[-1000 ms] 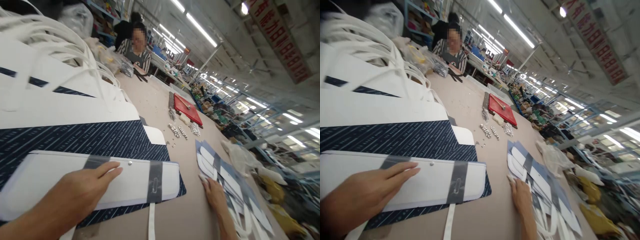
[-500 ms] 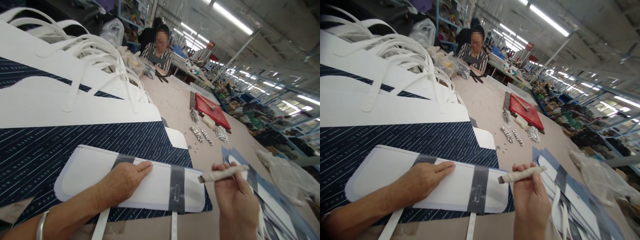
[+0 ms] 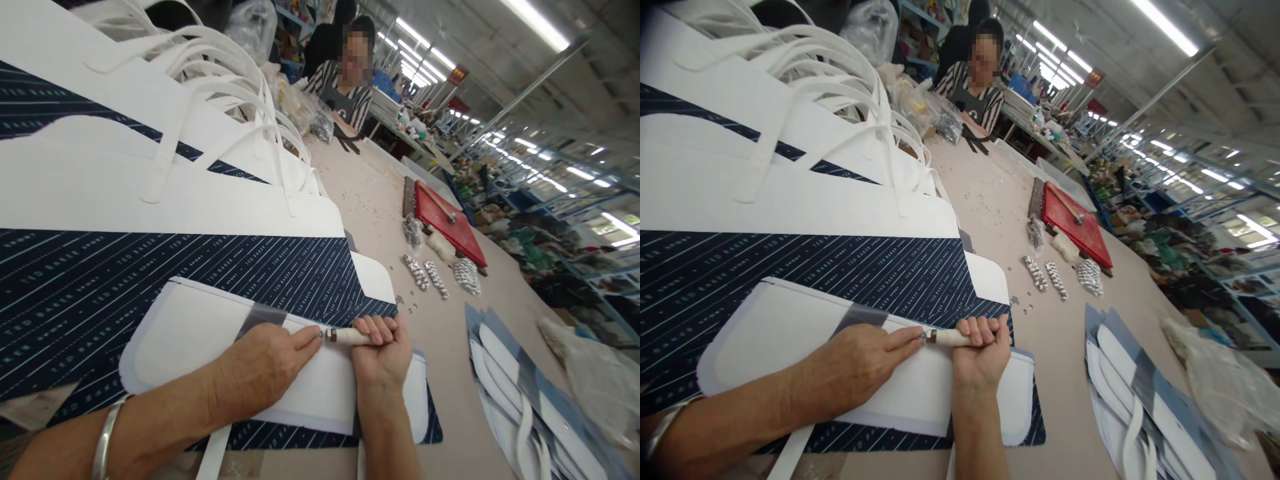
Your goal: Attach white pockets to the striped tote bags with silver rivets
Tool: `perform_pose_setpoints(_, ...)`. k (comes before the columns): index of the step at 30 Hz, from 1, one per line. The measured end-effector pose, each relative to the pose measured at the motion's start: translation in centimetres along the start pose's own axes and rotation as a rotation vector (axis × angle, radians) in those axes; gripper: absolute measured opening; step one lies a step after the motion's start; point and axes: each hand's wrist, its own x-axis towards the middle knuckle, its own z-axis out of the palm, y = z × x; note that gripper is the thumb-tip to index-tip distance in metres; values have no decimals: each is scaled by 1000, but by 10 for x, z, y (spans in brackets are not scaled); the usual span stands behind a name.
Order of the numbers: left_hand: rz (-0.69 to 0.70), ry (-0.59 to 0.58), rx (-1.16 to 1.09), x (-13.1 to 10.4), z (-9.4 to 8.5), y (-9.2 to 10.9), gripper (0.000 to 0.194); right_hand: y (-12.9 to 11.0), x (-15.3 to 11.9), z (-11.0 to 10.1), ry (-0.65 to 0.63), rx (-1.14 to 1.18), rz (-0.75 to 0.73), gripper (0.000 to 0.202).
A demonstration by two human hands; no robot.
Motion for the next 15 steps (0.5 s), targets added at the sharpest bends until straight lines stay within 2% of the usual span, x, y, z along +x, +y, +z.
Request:
perform_pose_setpoints(4,-17,-17,-29,1,0,0,42,3,0,-2,14,20,16,49)
perform_pose_setpoints(8,-17,5,-59,1,2,0,41,6,-1,1,78,147,68,46)
perform_pose_setpoints(15,-23,1,-111,-1,2,-3,37,8,-1,11,20,234,91,40)
